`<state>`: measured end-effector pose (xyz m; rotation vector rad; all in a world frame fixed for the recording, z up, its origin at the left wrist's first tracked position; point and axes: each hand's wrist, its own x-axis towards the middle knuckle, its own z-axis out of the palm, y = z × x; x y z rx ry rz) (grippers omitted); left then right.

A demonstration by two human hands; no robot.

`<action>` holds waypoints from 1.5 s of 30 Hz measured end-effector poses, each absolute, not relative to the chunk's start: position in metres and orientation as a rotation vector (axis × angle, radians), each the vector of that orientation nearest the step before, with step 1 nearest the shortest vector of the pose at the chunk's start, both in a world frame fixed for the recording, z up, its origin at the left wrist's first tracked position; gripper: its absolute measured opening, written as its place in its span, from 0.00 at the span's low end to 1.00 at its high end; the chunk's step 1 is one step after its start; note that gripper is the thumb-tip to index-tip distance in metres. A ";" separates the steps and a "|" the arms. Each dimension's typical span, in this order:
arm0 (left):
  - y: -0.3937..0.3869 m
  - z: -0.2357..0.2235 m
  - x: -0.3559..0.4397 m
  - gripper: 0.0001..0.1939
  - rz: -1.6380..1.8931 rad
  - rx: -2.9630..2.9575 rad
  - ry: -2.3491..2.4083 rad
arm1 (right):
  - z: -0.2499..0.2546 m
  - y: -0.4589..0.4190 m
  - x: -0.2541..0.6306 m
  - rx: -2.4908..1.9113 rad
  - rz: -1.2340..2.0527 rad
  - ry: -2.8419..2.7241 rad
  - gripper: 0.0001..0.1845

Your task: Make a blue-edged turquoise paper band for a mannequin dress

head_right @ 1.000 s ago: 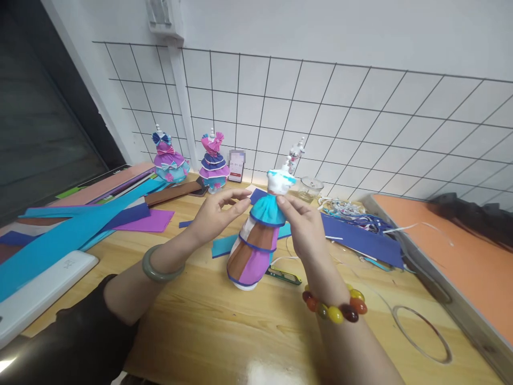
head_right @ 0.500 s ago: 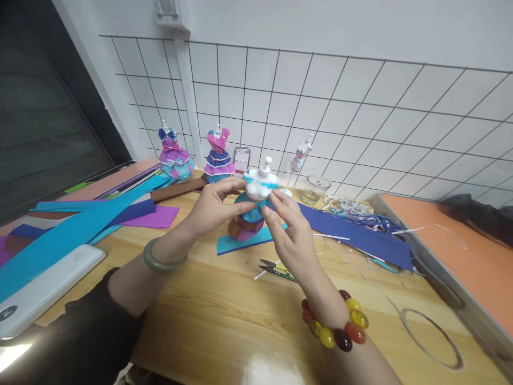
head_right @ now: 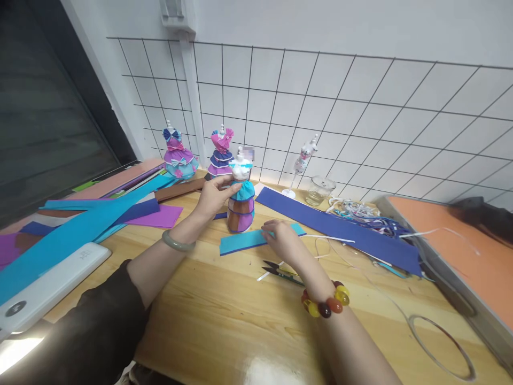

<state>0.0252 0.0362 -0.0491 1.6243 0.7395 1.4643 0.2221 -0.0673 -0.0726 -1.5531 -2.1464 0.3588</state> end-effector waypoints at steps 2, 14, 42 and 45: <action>0.036 -0.049 0.024 0.20 1.467 1.630 0.733 | -0.078 -0.068 0.216 -1.556 0.391 -2.251 0.11; 0.039 -0.049 0.022 0.18 1.492 1.778 0.873 | -0.091 -0.075 0.200 -1.736 0.415 -2.492 0.14; 0.030 -0.035 0.019 0.14 1.682 1.565 0.820 | -0.047 -0.078 0.229 -1.811 0.289 -2.353 0.16; 0.024 -0.029 0.019 0.12 1.782 1.541 0.821 | -0.052 -0.073 0.242 -1.899 0.286 -2.340 0.15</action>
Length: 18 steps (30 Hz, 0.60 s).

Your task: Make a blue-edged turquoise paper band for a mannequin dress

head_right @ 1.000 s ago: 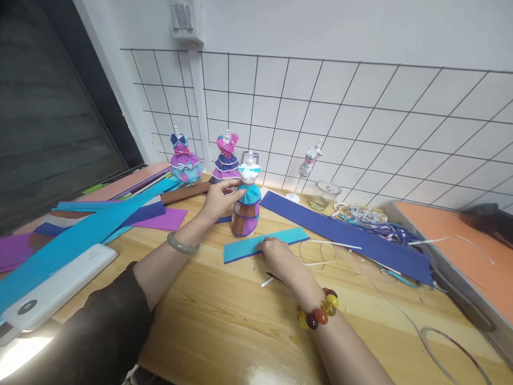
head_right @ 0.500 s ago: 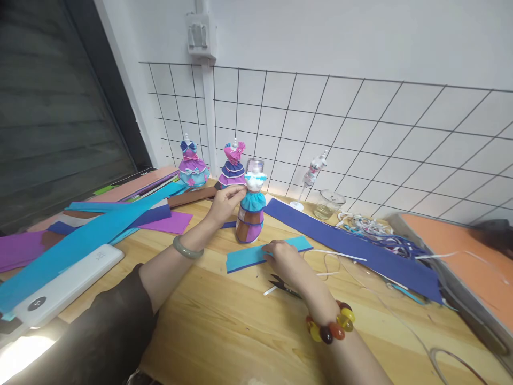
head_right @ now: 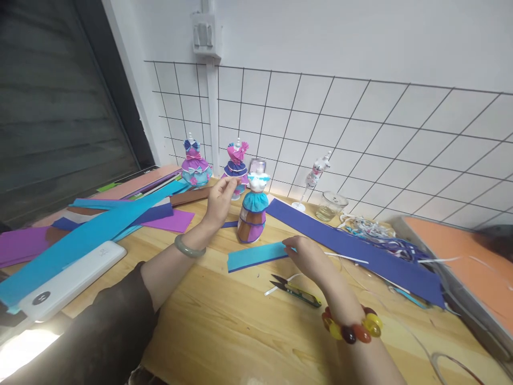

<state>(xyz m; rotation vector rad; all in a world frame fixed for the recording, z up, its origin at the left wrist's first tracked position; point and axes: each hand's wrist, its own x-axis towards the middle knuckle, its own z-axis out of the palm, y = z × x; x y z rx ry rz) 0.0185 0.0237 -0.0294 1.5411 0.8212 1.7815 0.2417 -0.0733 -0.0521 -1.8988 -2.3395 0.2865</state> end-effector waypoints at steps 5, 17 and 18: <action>0.000 -0.020 0.020 0.17 1.884 1.821 0.811 | -0.069 -0.067 0.265 -2.150 0.208 -2.227 0.14; -0.050 -0.058 0.060 0.11 0.400 3.102 0.626 | -0.087 -0.053 0.292 -2.411 0.091 -2.065 0.13; -0.049 -0.065 0.062 0.10 0.300 3.074 0.689 | -0.088 -0.053 0.292 -2.410 0.096 -2.070 0.13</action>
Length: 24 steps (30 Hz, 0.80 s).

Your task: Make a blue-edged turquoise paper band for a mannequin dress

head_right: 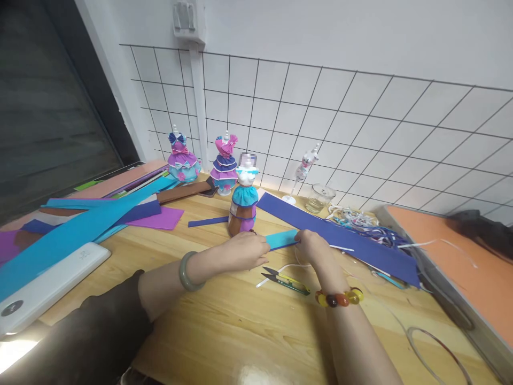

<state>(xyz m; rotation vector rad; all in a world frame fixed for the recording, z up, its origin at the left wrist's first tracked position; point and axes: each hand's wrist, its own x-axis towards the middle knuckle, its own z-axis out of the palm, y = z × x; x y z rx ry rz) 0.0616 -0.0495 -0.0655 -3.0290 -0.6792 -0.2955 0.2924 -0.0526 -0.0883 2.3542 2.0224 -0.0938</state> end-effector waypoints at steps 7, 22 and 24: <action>-0.040 -0.092 0.066 0.10 -0.150 -3.058 -0.923 | -0.098 -0.047 0.293 2.325 -0.139 2.053 0.16; -0.035 -0.107 0.067 0.10 -0.078 -3.064 -0.750 | -0.105 -0.043 0.291 2.288 -0.285 2.003 0.11; -0.036 -0.109 0.066 0.11 -0.113 -3.066 -0.742 | -0.105 -0.043 0.292 2.286 -0.302 1.999 0.14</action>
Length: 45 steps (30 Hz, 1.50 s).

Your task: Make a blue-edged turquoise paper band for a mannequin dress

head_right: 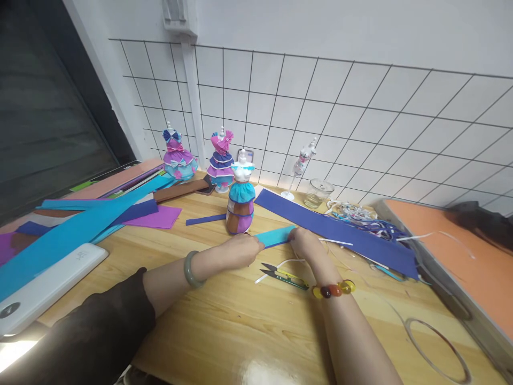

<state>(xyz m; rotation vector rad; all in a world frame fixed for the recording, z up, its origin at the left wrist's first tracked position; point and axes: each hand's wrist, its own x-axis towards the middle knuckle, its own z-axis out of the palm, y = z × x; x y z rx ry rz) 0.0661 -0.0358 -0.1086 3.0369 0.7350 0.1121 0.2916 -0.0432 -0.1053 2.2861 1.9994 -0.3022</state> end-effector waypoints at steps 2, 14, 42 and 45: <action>-0.037 -0.109 0.065 0.13 0.136 3.022 0.732 | -0.105 -0.044 0.291 2.293 -0.304 2.012 0.13; -0.038 -0.103 0.062 0.21 0.019 3.035 0.637 | -0.115 -0.041 0.300 2.370 -0.383 2.131 0.13; -0.045 -0.089 0.059 0.17 -0.096 3.005 0.620 | -0.124 -0.043 0.303 2.304 -0.375 2.290 0.13; -0.046 -0.088 0.059 0.19 -0.073 3.012 0.650 | -0.126 -0.042 0.304 2.309 -0.357 2.290 0.13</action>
